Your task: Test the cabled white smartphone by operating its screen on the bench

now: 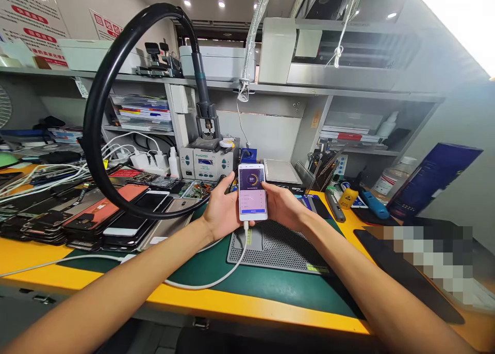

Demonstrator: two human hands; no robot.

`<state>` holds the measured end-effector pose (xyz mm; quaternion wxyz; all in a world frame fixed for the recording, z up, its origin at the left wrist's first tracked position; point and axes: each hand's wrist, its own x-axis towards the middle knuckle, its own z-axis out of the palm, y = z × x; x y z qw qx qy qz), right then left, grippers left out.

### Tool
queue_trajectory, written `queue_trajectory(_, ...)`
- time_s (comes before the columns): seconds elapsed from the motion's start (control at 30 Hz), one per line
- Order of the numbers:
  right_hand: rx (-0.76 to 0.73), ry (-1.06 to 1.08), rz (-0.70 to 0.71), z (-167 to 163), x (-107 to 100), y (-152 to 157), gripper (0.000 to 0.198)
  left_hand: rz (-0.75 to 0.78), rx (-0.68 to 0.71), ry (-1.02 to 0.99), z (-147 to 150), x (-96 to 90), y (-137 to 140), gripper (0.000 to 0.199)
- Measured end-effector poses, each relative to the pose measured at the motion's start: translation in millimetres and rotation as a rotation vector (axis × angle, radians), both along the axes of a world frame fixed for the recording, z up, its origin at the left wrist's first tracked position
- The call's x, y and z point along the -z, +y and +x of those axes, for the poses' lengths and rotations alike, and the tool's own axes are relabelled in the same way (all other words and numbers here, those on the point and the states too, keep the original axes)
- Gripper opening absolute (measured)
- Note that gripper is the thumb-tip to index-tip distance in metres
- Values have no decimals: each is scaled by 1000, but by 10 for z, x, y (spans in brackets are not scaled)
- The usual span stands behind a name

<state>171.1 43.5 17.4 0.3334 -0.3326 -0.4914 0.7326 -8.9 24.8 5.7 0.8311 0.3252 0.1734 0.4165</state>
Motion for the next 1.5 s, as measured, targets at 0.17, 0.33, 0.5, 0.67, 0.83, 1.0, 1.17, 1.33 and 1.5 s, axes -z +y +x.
queue_trajectory(0.17,-24,39,0,12,19,19,40,2,5,-1,-1,-15,-9,71)
queue_trajectory(0.33,-56,43,29,23,40,22,35,10,7,2,3,-21,-12,72)
queue_trajectory(0.5,-67,-23,86,3,49,5,42,41,34,-11,-1,9,4,74)
queue_trajectory(0.67,-9,-31,26,-19,44,11,33,46,42,-21,-9,25,14,70)
queue_trajectory(0.83,21,-74,-2,-20,14,1,38,34,31,-4,-9,12,5,71)
queue_trajectory(1.0,-2,-26,10,-5,11,4,38,18,17,0,-4,0,-3,71)
queue_trajectory(1.17,-90,1,86,24,34,6,39,35,43,-31,-5,10,6,72)
queue_trajectory(1.33,-166,-14,191,62,15,-29,50,43,47,-27,-13,19,14,73)
queue_trajectory(1.5,-162,-20,196,72,-10,-48,49,83,82,-38,-26,52,45,76)
